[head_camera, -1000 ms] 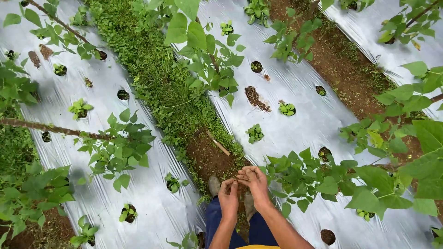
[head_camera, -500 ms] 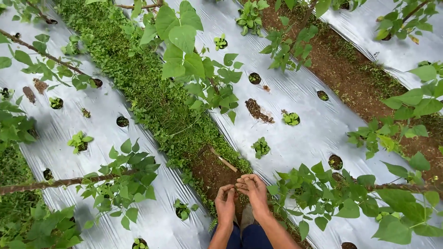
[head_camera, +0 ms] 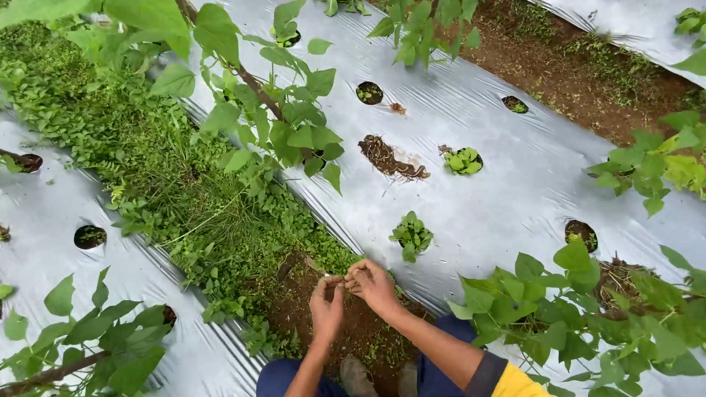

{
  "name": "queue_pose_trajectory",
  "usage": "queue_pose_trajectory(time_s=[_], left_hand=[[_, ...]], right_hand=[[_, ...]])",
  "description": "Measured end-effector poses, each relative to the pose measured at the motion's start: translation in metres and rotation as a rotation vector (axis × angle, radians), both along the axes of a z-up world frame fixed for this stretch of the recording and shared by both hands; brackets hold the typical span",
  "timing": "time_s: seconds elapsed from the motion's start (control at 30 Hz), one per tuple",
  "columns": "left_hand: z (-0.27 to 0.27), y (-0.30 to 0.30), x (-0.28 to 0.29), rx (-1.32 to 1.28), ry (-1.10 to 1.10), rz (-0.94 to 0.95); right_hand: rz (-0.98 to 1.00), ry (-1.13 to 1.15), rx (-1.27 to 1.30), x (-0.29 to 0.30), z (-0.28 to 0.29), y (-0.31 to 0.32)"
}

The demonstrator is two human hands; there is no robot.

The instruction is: The person uses a hand hoe to scrape and loosen weeds growing between rows of plants in a garden bed covered with plastic mulch. They gather the loosened weeds by hand, carry them to a nearby pile, and repeat the process along the row.

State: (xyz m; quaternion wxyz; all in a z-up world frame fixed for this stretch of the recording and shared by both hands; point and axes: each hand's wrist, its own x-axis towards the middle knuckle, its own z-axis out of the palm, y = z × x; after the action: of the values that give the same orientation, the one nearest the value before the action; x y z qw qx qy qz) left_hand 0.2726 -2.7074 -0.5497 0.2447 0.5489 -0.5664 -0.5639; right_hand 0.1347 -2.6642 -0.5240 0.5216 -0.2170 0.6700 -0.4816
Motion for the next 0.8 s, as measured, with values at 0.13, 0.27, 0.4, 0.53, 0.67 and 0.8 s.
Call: queue_pose_trajectory(time_s=[0.13,0.27,0.4,0.53,0.67,0.8], left_hand=[[-0.129,-0.032,0.0,-0.222,0.008,-0.101],[-0.151,-0.024,-0.01,-0.172,-0.021,-0.027],[-0.112,0.01,-0.003,-0.211,0.016,0.0],[-0.086,0.014,0.014,-0.23,0.069,0.054],[-0.089,0.018,0.027,-0.17,0.158,0.158],[-0.081,0.018,0.029,-0.227,0.22,0.186]], right_hand=[[0.027,0.076,-0.032,-0.003,-0.106,-0.009],[-0.04,0.039,-0.138,-0.001,-0.178,-0.005],[-0.041,0.079,-0.268,0.019,-0.211,-0.007],[-0.017,0.101,-0.256,0.031,-0.176,0.003],[0.081,0.148,-0.304,0.034,-0.201,0.013],[0.103,0.206,-0.211,0.029,-0.228,0.008]])
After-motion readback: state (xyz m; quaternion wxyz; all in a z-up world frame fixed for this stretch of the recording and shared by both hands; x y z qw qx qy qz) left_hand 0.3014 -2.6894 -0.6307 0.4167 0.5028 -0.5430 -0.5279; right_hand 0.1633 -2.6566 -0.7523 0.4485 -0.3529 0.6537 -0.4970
